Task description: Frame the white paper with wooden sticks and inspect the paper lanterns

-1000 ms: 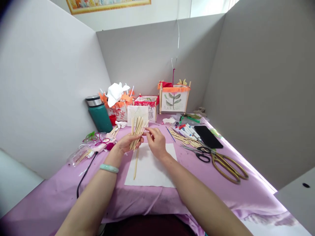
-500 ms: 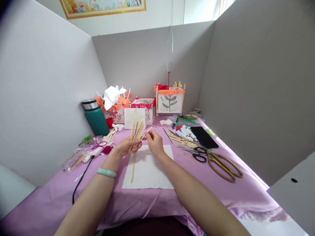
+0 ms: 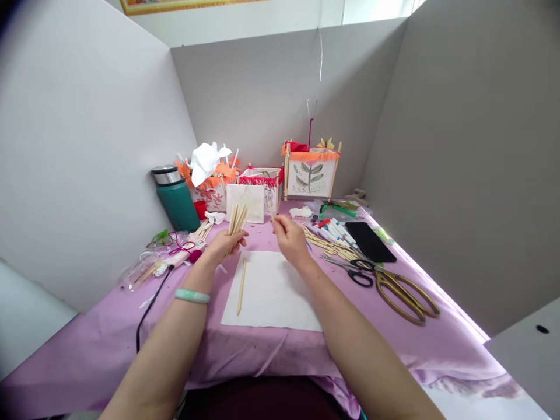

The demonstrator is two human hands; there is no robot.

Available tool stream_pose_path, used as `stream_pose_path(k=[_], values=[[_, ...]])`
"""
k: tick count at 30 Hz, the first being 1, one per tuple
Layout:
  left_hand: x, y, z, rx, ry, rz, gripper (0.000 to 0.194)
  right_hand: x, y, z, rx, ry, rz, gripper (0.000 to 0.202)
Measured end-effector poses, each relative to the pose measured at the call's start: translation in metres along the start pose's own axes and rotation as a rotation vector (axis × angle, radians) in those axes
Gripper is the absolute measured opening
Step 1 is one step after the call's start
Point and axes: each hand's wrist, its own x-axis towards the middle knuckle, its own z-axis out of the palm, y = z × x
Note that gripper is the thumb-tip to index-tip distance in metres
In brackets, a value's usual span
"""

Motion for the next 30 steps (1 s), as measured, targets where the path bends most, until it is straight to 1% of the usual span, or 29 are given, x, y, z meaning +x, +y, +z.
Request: stream_pose_path(k=[1, 2, 4, 5, 7, 10, 12, 15, 21, 26, 30], values=[[0.001, -0.001, -0.003, 0.073, 0.040, -0.017, 0.020, 0.000, 0.003, -0.003, -0.133, -0.109, -0.059, 0.033], [0.002, -0.002, -0.005, 0.123, 0.052, -0.035, 0.019, 0.000, 0.006, -0.005, -0.253, -0.230, -0.109, 0.030], [0.003, -0.004, -0.010, 0.205, 0.047, -0.068, 0.018, 0.000, 0.010, -0.005, -0.427, -0.443, -0.165, 0.028], [0.003, -0.005, -0.011, 0.248, 0.044, -0.085, 0.017, -0.001, 0.012, -0.005, -0.485, -0.516, -0.171, 0.028], [0.002, -0.005, -0.013, 0.321, 0.030, -0.116, 0.015, -0.002, 0.012, -0.004, -0.557, -0.598, -0.160, 0.028], [-0.001, -0.003, -0.012, 0.389, -0.003, -0.150, 0.013, -0.004, 0.009, -0.004, -0.591, -0.678, -0.113, 0.027], [-0.003, -0.002, -0.012, 0.413, -0.024, -0.158, 0.013, -0.007, 0.007, -0.003, -0.602, -0.710, -0.079, 0.027], [-0.006, 0.000, -0.010, 0.431, -0.051, -0.155, 0.009, -0.009, 0.005, 0.000, -0.626, -0.720, -0.059, 0.026], [-0.008, 0.001, -0.006, 0.470, -0.078, -0.153, 0.007, -0.012, 0.006, 0.008, -0.637, -0.663, -0.126, 0.023], [-0.010, 0.002, -0.003, 0.495, -0.080, -0.127, 0.007, -0.012, 0.009, 0.010, -0.638, -0.657, -0.149, 0.022], [-0.011, 0.002, -0.001, 0.505, -0.101, -0.109, 0.004, -0.012, 0.012, 0.011, -0.613, -0.623, -0.147, 0.017]])
